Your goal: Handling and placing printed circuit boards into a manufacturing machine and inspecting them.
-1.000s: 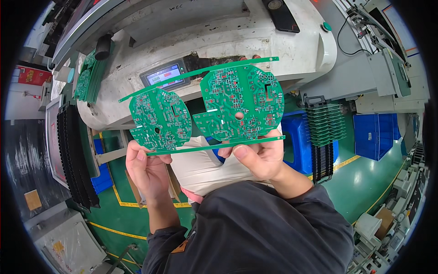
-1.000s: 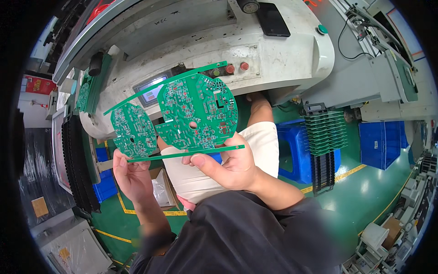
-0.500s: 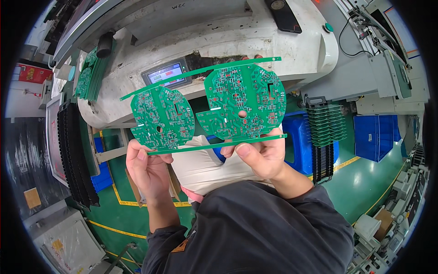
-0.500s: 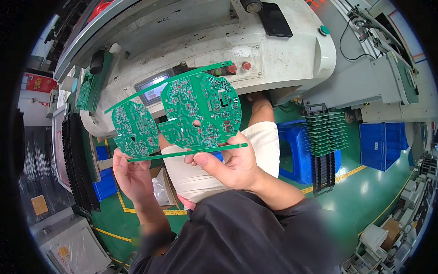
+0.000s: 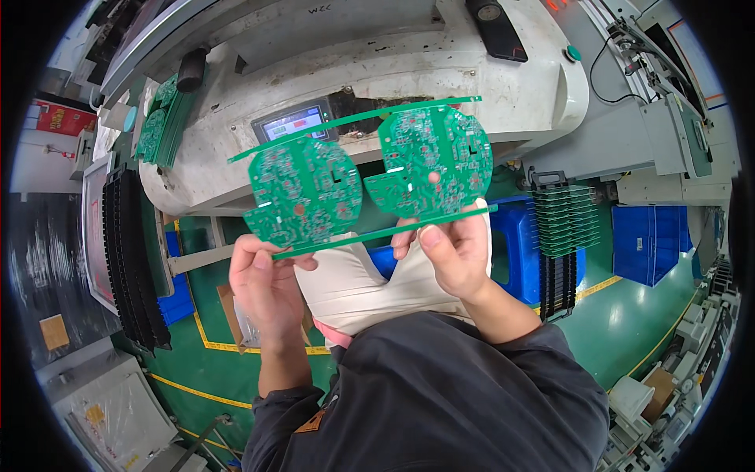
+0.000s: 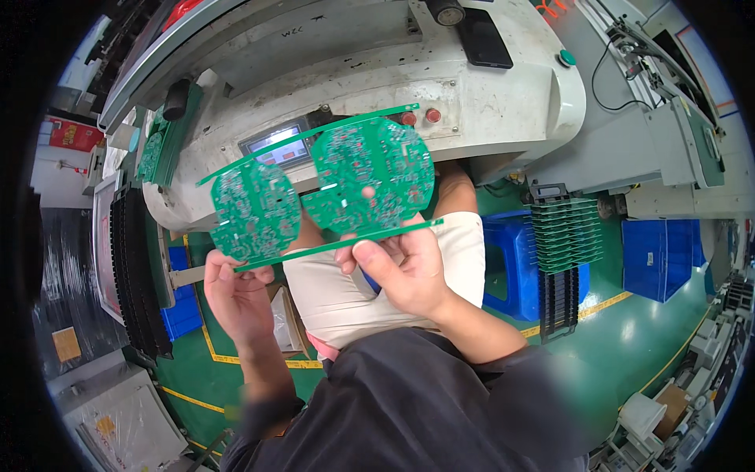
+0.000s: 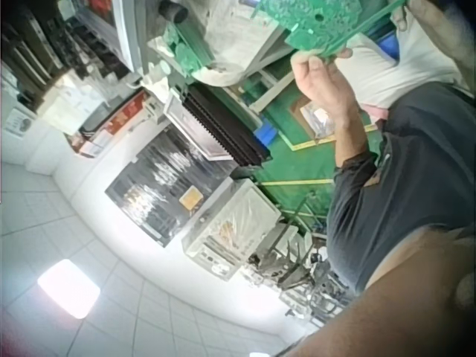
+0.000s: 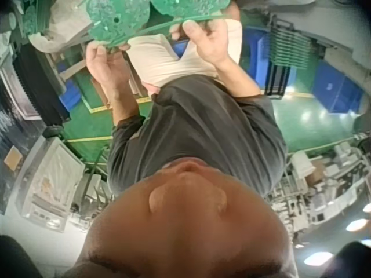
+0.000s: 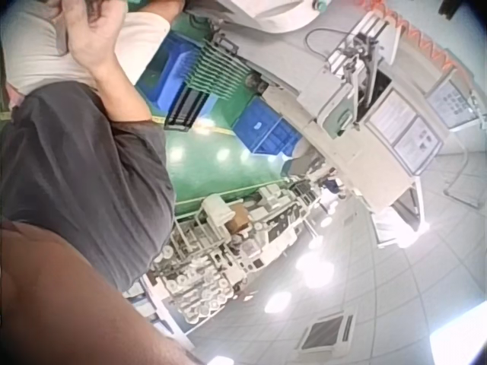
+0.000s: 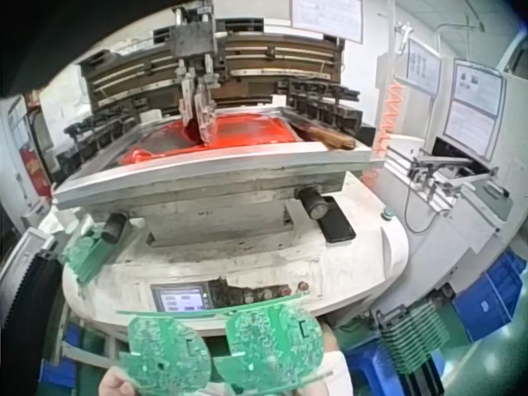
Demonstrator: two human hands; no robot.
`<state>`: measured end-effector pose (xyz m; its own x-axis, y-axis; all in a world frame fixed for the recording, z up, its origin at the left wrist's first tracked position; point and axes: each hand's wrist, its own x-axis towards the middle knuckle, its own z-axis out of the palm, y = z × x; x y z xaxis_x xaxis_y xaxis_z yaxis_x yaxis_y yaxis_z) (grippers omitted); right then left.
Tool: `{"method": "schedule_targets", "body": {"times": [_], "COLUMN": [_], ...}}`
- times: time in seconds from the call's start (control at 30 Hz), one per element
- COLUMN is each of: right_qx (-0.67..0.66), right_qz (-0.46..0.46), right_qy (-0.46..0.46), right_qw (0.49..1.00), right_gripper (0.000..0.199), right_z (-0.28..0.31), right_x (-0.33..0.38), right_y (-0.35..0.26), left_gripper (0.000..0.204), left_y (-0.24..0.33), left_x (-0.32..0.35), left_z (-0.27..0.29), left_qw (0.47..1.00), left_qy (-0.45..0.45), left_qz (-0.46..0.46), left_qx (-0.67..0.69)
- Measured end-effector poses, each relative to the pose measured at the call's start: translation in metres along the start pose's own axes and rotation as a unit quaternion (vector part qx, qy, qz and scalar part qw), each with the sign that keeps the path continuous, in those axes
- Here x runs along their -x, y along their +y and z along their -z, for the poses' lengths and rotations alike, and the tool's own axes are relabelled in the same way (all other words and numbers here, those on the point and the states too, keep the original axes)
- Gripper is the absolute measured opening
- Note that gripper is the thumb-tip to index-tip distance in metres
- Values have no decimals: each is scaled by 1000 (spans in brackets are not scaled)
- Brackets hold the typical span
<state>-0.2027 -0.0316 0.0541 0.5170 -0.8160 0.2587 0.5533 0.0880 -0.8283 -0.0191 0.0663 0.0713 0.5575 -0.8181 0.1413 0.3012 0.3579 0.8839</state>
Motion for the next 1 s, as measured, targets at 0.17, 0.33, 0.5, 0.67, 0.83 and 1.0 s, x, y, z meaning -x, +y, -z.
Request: {"method": "schedule_targets", "body": {"times": [0.17,0.33,0.5,0.67,0.83,1.0], "right_qx": [11,2,38,172,326,425], "right_qz": [-36,6,9,-52,-59,-117], "right_qy": [20,139,239,342,491,524], "right_qw": [999,990,970,923,806,729], "right_gripper": [42,36,32,22,17,13], "right_z": [1,0,39,119,179,236], "right_x": [4,7,18,59,140,225], "right_y": [17,32,35,-14,-118,-168], "left_gripper": [17,20,23,25,27,27], "left_y": [-19,-52,-96,-120,-143,-139], "left_x": [9,17,28,47,58,52], "left_z": [-18,-32,-48,-52,-26,-16], "left_qw": [999,998,985,940,917,917], "left_qy": [-11,-33,-87,-180,-226,-206], "left_qz": [11,44,147,290,322,325], "left_qx": [-31,-25,24,-9,-71,-107]}}
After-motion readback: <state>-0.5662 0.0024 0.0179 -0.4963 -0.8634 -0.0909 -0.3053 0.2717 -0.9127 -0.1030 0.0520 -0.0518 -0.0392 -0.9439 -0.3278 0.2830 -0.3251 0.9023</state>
